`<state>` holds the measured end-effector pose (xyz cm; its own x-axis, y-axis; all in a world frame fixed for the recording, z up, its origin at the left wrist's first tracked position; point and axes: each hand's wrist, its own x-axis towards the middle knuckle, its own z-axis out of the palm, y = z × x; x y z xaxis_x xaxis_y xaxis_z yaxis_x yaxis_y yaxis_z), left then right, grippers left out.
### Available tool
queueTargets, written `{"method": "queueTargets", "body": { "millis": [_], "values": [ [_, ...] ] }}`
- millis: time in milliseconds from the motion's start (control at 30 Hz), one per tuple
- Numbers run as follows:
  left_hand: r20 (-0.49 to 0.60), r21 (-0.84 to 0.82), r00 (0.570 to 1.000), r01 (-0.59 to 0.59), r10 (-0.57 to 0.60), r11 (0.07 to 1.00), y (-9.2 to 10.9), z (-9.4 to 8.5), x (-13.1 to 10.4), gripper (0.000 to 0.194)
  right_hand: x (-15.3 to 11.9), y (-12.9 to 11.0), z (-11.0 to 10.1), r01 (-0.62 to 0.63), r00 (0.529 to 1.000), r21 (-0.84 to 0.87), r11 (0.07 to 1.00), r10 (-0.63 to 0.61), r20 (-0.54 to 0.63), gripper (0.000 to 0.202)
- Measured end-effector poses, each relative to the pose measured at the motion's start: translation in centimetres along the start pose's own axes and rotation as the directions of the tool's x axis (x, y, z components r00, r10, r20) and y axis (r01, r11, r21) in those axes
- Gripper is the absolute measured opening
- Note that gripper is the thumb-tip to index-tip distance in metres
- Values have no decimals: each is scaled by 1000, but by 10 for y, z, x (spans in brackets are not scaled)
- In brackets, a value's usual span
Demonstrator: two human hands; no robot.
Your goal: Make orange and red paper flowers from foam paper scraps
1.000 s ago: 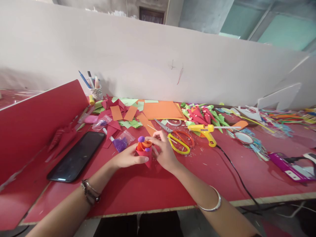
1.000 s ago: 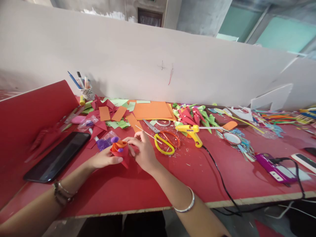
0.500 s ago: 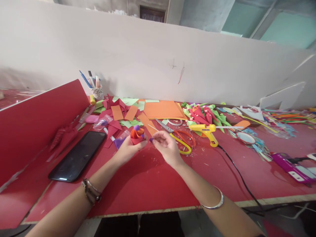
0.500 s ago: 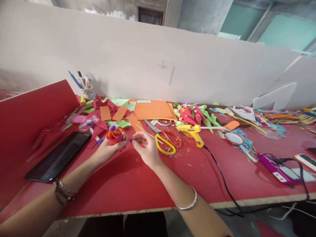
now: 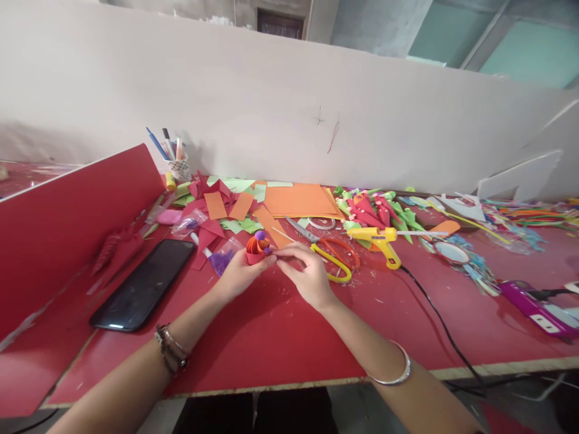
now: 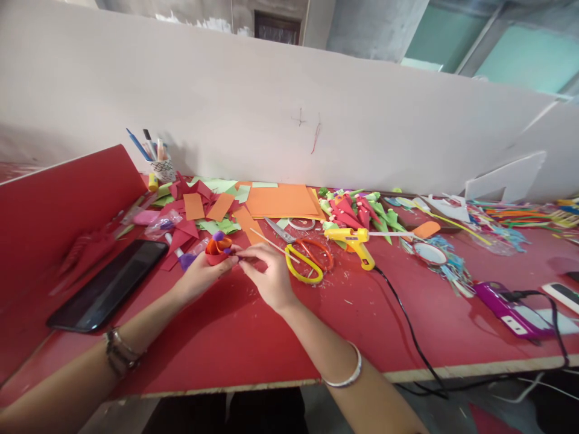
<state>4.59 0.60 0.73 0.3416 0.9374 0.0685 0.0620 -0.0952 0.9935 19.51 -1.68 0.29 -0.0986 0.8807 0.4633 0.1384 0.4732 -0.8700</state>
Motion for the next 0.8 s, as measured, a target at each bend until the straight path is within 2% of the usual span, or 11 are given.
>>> {"method": "queueTargets", "body": {
  "millis": [100, 267, 433, 567, 700, 800],
  "values": [
    [44, 49, 998, 35, -38, 998, -1, -1, -1, 23, 0, -3, -1, 76, 997, -156, 985, -78, -6, 10],
    [58, 50, 998, 17, -20, 999, -3, -2, -2, 25, 0, -5, 0, 119, 993, -172, 978, -115, 30, 9],
    [68, 48, 996, -64, 60, 997, 2, -1, -1, 24, 1, -7, -3, 138, 990, -178, 974, -132, 50, 6],
    [60, 42, 994, -90, 87, 995, 3, -2, -1, 20, 5, -4, -7, 52, 995, -124, 991, -62, -75, 6],
    [-2, 37, 999, -42, 42, 998, -2, -2, 1, 18, 10, 0, -14, -71, 966, -2, 997, 68, -248, 13],
    [-68, 69, 998, 8, -4, 998, -5, -2, 2, 22, 11, -2, -15, -54, 970, -21, 998, 47, -239, 17]
  ]
}}
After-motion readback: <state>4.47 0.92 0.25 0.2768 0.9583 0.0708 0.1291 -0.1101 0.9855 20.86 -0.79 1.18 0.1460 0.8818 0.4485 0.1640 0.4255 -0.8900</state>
